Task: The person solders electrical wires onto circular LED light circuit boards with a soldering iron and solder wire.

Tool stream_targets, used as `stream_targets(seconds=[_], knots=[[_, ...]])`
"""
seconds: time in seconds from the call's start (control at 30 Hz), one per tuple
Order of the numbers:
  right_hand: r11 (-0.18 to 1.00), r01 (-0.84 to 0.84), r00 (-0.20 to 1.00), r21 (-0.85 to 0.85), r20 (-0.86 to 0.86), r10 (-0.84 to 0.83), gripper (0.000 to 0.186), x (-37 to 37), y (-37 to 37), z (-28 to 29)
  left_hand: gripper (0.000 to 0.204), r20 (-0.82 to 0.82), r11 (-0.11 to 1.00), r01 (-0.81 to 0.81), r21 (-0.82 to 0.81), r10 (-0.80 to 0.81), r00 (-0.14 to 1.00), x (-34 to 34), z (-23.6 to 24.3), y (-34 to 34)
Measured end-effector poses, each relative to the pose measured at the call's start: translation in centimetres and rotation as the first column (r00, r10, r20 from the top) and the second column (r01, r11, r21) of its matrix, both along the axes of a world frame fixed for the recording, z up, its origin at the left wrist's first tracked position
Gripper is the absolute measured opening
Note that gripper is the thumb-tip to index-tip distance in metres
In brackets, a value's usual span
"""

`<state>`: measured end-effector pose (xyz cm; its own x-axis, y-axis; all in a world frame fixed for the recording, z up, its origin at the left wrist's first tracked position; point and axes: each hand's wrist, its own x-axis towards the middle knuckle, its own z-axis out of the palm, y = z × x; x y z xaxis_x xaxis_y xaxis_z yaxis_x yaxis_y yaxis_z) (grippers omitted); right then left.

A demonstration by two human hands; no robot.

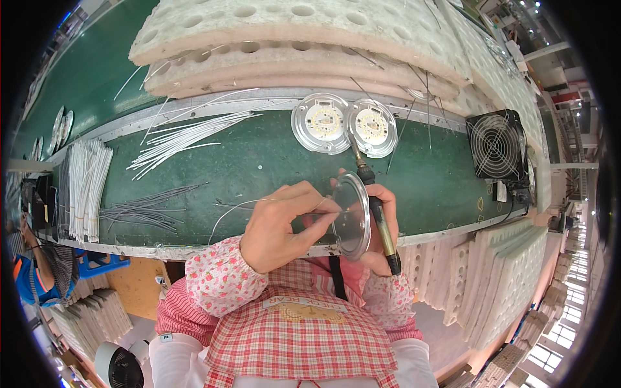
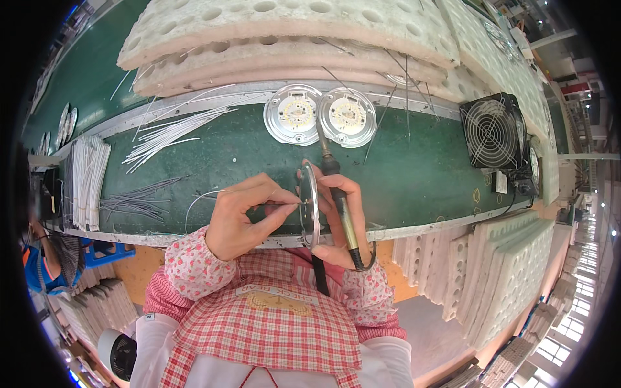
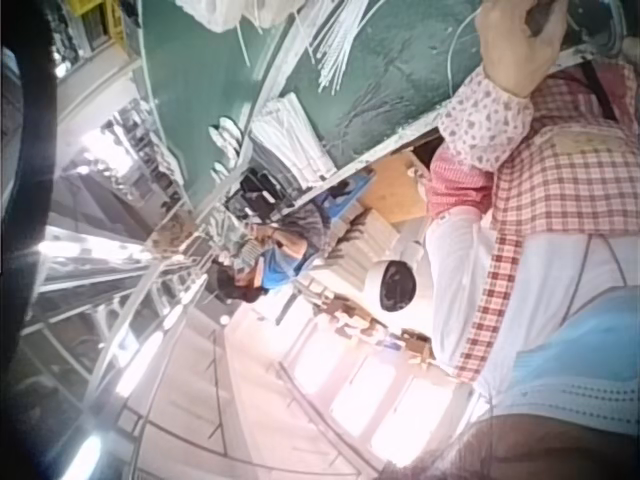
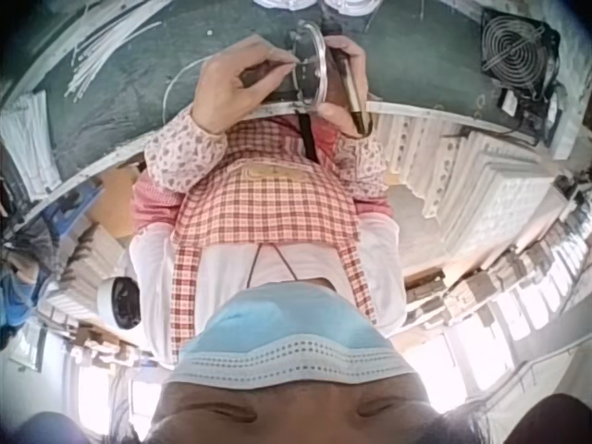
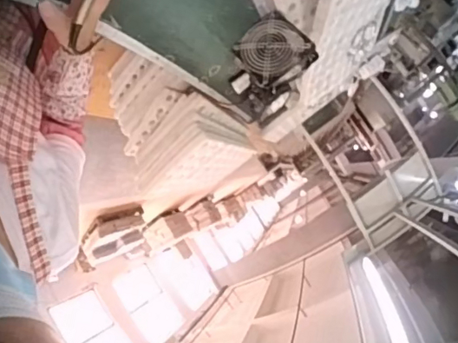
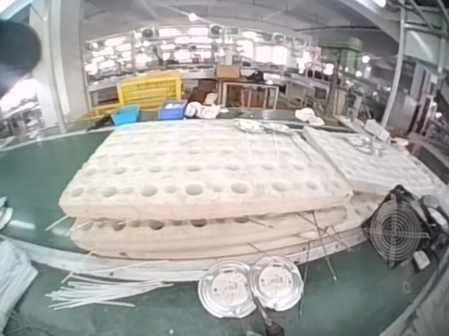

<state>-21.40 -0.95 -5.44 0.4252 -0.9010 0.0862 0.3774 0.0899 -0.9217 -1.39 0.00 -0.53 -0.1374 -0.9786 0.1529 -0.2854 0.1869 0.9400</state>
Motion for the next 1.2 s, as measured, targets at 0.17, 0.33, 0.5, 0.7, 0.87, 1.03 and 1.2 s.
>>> stream_targets(seconds=[0.17, 0.33, 0.5, 0.7, 0.87, 1.03, 1.2], knots=[[0.992, -0.042, 0.998, -0.117, -0.055, 0.035, 0.098, -0.2, 0.3, -0.7, 0.017, 0.036, 0.999, 0.018, -0.029, -0.017, 0.999, 0.3, 0.6, 0.2], [0.942, -0.028, 0.943, -0.335, -0.323, -0.086, 0.097, 1.0, 0.7, 1.8, 0.014, 0.231, 0.989, 0.005, -0.151, 0.03, 0.972, 1.0, 0.1, 1.0], [0.742, -0.064, 0.732, -0.667, -0.537, -0.419, 0.091, 2.4, 0.5, 2.9, 0.017, -0.291, 0.901, 0.035, 0.433, 0.103, 0.951, 2.5, -1.3, 1.1], [0.628, -0.16, 0.593, -0.762, -0.583, -0.556, 0.086, 4.6, 1.2, 1.5, 0.033, 0.193, 0.923, -0.252, 0.291, 0.202, 0.96, 1.3, -1.5, 0.9], [0.726, -0.111, 0.448, -0.679, -0.686, -0.573, 0.081, 5.6, 1.0, 1.4, 0.029, 0.526, 0.912, -0.276, -0.303, 0.401, 0.75, 1.5, -3.0, 0.0], [0.59, -0.081, 0.437, -0.803, -0.561, -0.703, 0.048, 3.1, 0.2, 1.4, 0.023, 0.646, 0.923, -0.117, -0.366, 0.342, 0.682, 3.6, -2.7, 1.3], [0.508, -0.349, 0.585, -0.788, -0.606, -0.539, 0.026, 2.8, -0.8, 2.6, 0.019, 0.612, 0.947, 0.177, -0.267, 0.024, 0.791, 2.7, -0.6, 1.9]])
